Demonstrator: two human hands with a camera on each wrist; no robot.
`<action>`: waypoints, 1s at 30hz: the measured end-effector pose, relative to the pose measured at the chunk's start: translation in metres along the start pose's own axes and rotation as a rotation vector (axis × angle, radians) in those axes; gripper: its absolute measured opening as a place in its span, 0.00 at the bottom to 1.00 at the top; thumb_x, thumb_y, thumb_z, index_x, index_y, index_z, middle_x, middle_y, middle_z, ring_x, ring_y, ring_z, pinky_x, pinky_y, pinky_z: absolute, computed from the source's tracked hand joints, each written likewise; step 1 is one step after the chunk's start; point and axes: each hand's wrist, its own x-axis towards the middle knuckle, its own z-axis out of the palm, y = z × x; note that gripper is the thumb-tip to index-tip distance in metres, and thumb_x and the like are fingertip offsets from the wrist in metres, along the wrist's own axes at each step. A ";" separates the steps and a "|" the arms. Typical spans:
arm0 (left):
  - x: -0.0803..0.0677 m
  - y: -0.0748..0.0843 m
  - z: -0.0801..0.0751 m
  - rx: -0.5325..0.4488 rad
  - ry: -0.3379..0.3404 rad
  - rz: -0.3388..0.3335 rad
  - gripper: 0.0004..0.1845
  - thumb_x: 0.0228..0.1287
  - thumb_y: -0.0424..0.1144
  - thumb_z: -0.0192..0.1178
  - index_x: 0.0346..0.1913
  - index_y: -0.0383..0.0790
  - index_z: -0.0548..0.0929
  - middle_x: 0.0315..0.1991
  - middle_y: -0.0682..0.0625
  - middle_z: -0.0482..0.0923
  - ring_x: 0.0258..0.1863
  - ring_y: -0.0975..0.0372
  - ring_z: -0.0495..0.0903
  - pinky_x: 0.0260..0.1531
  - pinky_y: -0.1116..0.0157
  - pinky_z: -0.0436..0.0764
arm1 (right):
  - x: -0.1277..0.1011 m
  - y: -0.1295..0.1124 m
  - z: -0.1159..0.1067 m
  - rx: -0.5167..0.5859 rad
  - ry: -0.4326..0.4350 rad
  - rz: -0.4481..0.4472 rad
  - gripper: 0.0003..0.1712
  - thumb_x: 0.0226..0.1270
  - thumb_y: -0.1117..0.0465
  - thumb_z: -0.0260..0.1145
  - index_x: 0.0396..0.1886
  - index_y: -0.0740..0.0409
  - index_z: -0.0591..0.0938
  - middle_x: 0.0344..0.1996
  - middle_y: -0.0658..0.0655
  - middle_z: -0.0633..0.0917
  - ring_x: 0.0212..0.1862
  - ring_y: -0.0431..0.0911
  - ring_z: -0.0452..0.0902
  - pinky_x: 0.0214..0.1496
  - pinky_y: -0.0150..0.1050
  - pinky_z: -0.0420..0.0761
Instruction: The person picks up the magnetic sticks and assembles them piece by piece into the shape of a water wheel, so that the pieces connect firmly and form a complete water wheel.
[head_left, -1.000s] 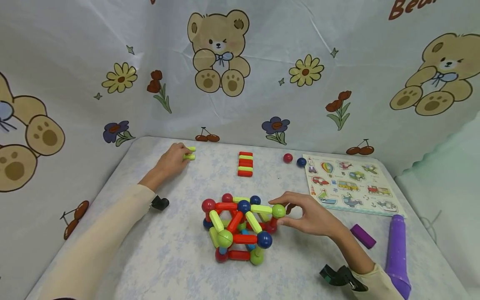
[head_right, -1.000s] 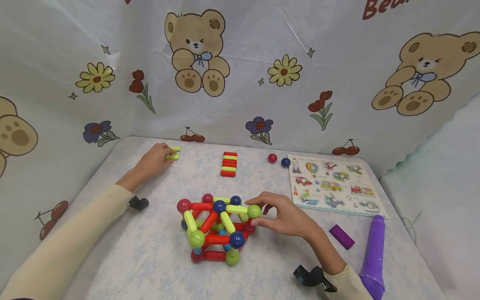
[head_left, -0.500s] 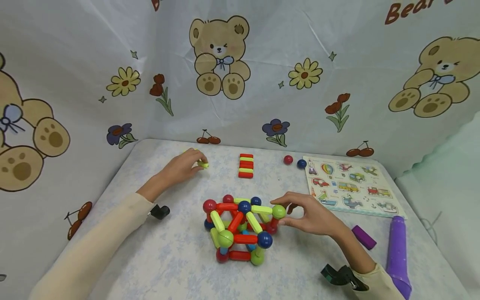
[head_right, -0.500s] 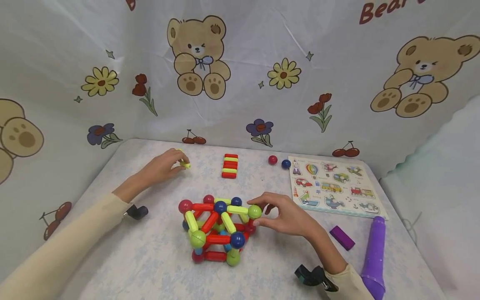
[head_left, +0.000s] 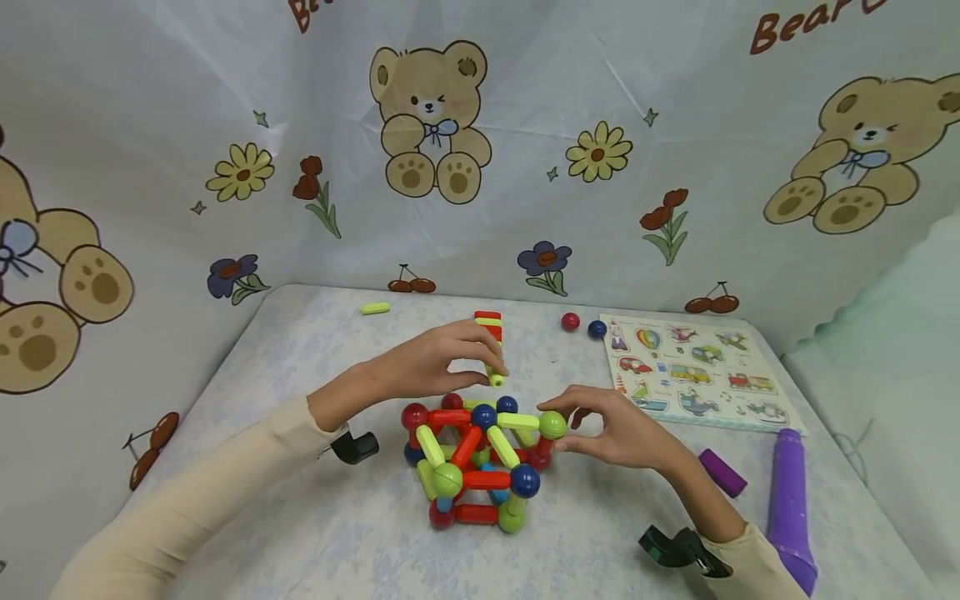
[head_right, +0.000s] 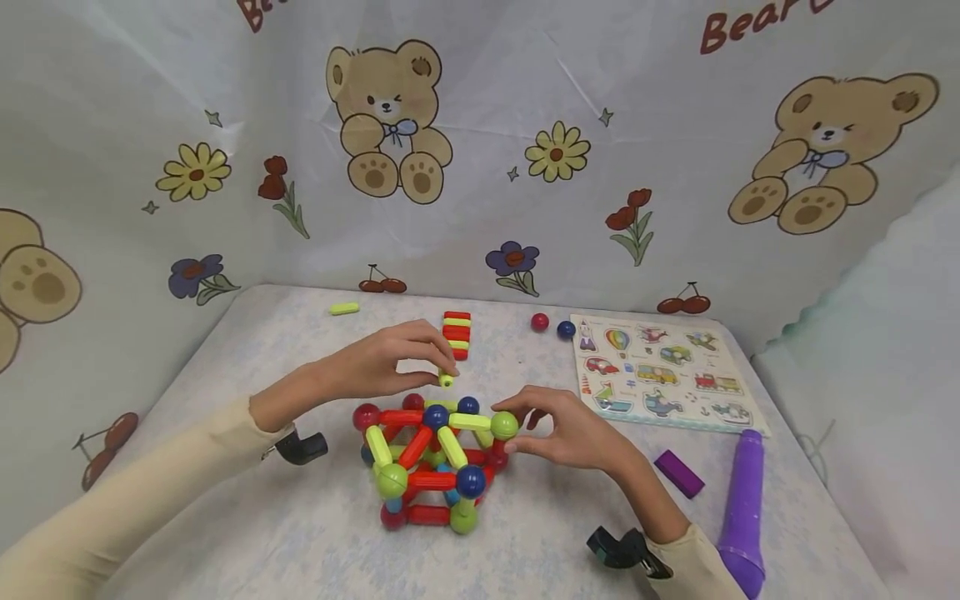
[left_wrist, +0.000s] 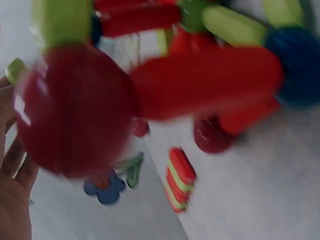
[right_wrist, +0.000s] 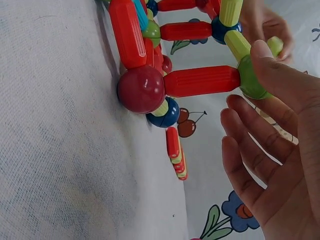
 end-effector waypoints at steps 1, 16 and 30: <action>0.004 0.004 0.001 -0.032 -0.013 0.021 0.15 0.67 0.28 0.74 0.54 0.42 0.91 0.53 0.51 0.85 0.59 0.60 0.80 0.61 0.64 0.82 | 0.001 0.000 0.000 0.002 -0.003 -0.002 0.26 0.69 0.60 0.79 0.66 0.55 0.86 0.50 0.44 0.88 0.47 0.40 0.83 0.52 0.42 0.88; 0.035 0.034 0.034 -0.105 -0.271 0.196 0.09 0.73 0.36 0.72 0.52 0.46 0.94 0.54 0.52 0.87 0.58 0.63 0.77 0.59 0.74 0.77 | 0.002 0.004 -0.003 0.015 -0.042 0.041 0.25 0.67 0.57 0.81 0.63 0.45 0.87 0.52 0.42 0.88 0.50 0.41 0.84 0.54 0.43 0.87; 0.045 0.036 0.046 -0.044 -0.324 0.185 0.08 0.74 0.36 0.71 0.50 0.49 0.94 0.54 0.54 0.86 0.53 0.64 0.76 0.51 0.78 0.76 | -0.002 0.007 -0.002 0.004 -0.030 0.016 0.20 0.68 0.56 0.81 0.58 0.43 0.87 0.50 0.42 0.89 0.48 0.40 0.84 0.52 0.44 0.87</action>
